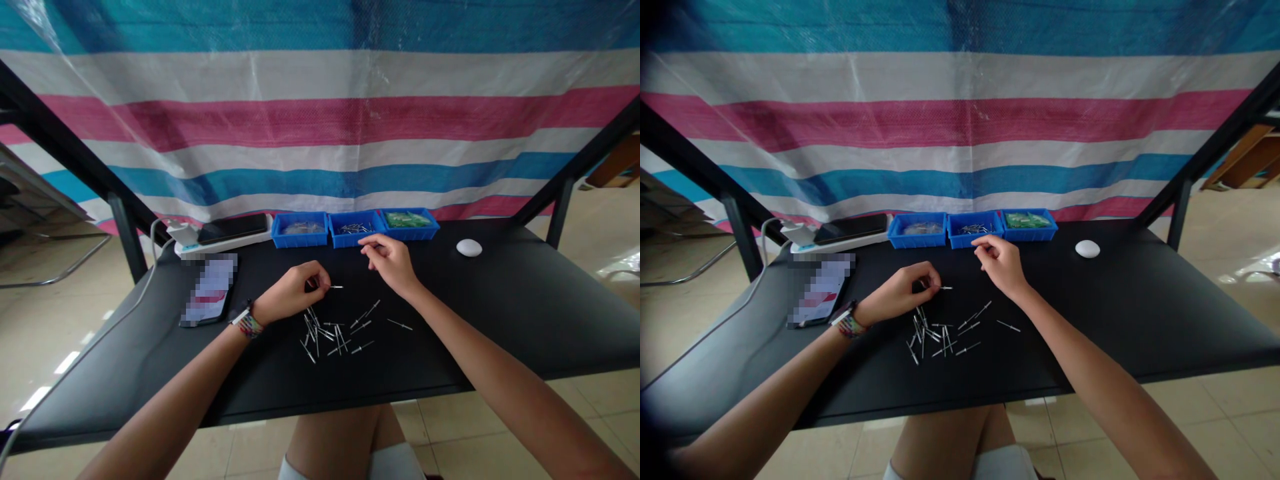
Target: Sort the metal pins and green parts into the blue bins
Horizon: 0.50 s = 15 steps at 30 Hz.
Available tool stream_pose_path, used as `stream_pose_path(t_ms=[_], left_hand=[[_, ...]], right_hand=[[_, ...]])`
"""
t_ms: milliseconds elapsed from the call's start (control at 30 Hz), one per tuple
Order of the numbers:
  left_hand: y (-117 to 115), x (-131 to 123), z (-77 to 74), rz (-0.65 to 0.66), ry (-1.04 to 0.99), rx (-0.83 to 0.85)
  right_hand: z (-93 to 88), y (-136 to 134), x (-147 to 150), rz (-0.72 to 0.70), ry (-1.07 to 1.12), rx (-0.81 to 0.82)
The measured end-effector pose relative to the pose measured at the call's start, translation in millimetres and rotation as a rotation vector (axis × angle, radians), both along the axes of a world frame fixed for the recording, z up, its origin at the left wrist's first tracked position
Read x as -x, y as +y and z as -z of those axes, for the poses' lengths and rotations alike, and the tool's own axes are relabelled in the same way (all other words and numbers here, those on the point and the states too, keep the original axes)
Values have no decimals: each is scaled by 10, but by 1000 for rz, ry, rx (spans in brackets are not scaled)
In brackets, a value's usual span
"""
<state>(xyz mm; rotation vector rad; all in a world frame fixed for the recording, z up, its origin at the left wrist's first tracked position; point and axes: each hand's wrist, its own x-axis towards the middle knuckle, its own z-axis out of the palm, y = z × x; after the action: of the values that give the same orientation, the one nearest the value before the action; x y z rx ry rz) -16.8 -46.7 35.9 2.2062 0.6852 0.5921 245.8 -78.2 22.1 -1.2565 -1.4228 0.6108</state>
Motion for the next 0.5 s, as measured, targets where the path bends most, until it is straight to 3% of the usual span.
stream_pose_path(t_ms=[100,200,367,500], left_hand=[[-2,-2,-6,-75,-79,19],[-25,-6,-37,-111,-115,-7],[-82,-22,-87,-128,-173,27],[-104,-26,-99,-154,-198,57]], right_hand=[[-32,-120,178,-257,140,173],[-65,-202,308,-410,193,329],[-73,-235,377,-444,295,428],[-46,-230,391,-376,334,371]])
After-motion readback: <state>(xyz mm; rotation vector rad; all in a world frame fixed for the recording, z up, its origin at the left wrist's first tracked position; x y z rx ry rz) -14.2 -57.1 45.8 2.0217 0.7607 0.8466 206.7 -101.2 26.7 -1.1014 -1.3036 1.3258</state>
